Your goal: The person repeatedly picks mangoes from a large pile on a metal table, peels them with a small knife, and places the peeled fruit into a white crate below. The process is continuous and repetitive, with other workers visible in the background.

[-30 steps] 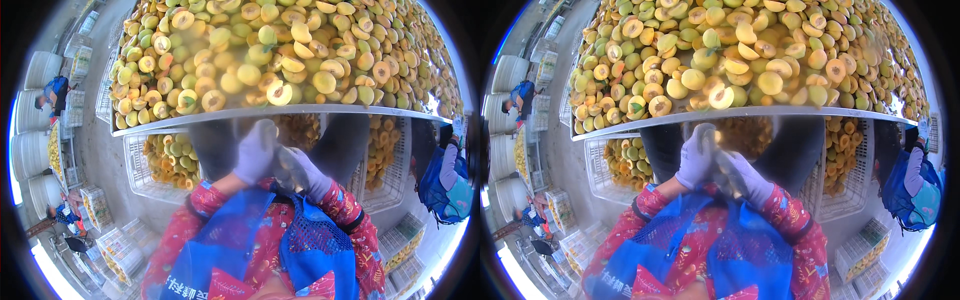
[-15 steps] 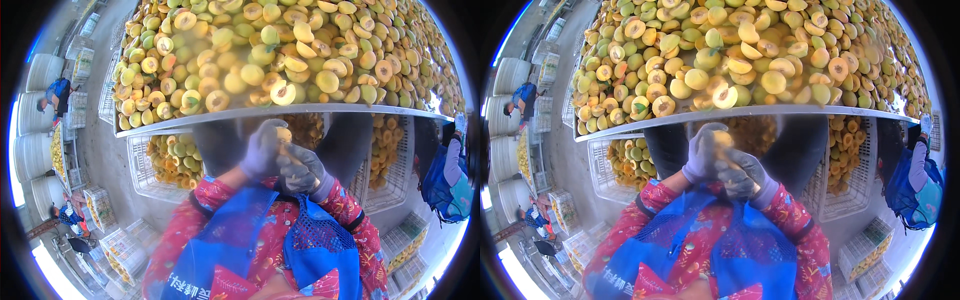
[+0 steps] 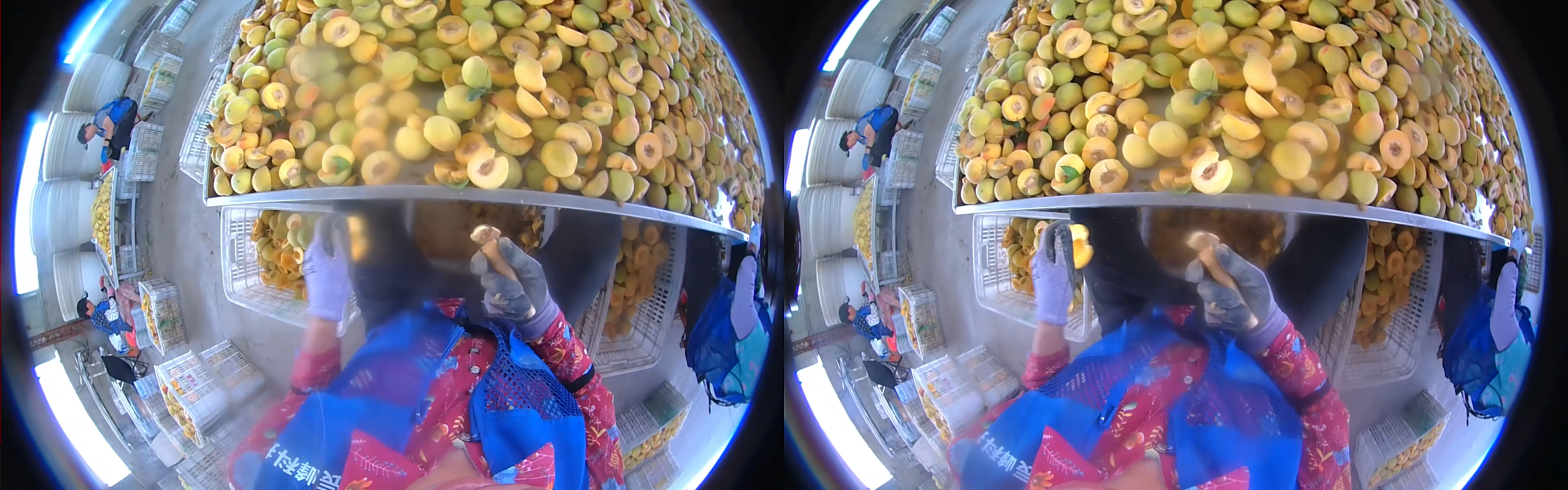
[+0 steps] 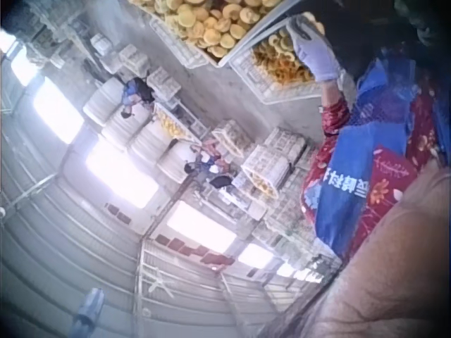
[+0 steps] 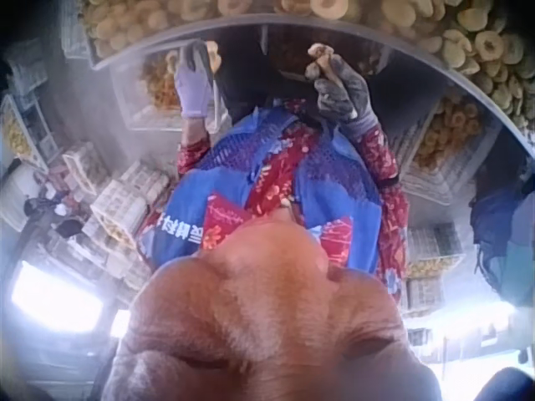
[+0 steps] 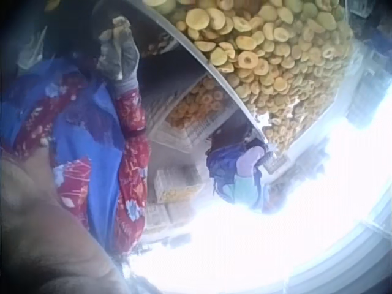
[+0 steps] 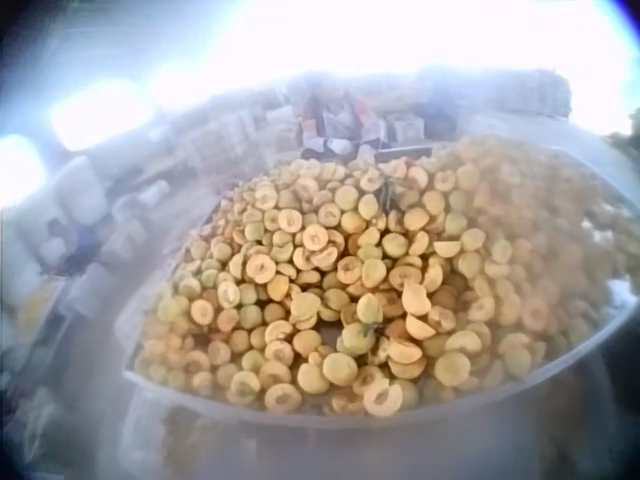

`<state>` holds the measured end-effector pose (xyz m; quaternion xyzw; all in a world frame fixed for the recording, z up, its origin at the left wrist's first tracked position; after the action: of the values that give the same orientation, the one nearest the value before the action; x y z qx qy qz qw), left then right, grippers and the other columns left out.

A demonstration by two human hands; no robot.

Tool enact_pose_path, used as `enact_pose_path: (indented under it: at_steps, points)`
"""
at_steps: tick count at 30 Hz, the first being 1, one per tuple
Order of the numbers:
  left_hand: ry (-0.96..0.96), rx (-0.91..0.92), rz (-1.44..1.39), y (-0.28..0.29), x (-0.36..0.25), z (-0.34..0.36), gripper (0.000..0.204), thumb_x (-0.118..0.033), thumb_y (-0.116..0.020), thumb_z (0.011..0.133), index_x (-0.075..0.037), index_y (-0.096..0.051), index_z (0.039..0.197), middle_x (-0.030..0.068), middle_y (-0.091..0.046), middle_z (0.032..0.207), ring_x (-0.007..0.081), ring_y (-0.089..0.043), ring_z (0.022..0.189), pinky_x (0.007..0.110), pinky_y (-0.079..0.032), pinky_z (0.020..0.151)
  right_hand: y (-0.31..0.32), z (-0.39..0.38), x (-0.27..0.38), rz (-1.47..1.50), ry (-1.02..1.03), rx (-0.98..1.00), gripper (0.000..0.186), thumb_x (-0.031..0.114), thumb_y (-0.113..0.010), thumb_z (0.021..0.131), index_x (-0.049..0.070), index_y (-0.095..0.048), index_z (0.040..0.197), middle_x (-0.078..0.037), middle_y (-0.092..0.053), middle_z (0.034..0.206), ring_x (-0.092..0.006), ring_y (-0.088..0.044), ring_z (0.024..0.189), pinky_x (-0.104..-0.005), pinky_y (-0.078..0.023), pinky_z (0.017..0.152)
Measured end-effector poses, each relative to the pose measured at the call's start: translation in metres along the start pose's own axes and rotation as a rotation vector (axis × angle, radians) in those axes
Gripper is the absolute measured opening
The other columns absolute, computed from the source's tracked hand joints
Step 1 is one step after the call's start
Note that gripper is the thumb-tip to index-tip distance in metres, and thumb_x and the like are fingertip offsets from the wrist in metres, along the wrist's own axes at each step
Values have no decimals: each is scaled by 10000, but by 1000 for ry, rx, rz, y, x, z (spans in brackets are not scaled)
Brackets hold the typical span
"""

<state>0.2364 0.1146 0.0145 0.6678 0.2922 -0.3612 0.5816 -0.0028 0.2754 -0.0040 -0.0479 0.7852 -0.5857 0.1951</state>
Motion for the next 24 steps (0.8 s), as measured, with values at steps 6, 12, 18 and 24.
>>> enact_pose_path:
  at_steps: [6,12,18,24]
  points:
    - [-329,-132,736,-3,-52,47,436,-326,-626,967,-53,-609,1306,220,-608,1279,420,-551,1194,499,-423,1034,28,0,-11,76,-143,-18,332,387,-389,1097,215,-501,1357,-104,-588,744,-116,-417,363,-243,-348,366]
    - [-342,174,723,-84,-42,105,422,-318,-751,860,-44,-641,1161,193,-645,1145,393,-601,1106,496,-472,952,33,-16,2,-357,-14,-219,350,405,-439,1081,106,-595,1176,-84,-554,661,-108,-420,377,-242,-325,361]
    - [-286,221,-199,-82,-76,70,332,-188,-717,919,-19,-597,1179,106,-638,1072,206,-630,1026,315,-511,906,-36,-19,8,-1162,209,-528,349,322,-509,1062,-12,-595,1117,-103,-582,658,-153,-434,386,-275,-350,398]
    - [-42,513,-820,-103,-92,23,373,-298,-578,1006,14,-604,1208,100,-656,1113,174,-634,1010,299,-501,893,-87,-8,-1,-2405,1031,-86,163,132,-620,970,21,-555,1070,-185,-585,586,-376,-522,443,-467,-439,476]
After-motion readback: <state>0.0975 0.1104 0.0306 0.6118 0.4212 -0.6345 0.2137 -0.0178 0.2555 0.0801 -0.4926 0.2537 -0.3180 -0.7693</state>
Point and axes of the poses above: each hand's wrist, its own z-axis towards the middle knuckle, its own y-axis out of the back of the hand, x = y × z, the point moved 7 cm from there along z, towards the middle knuckle
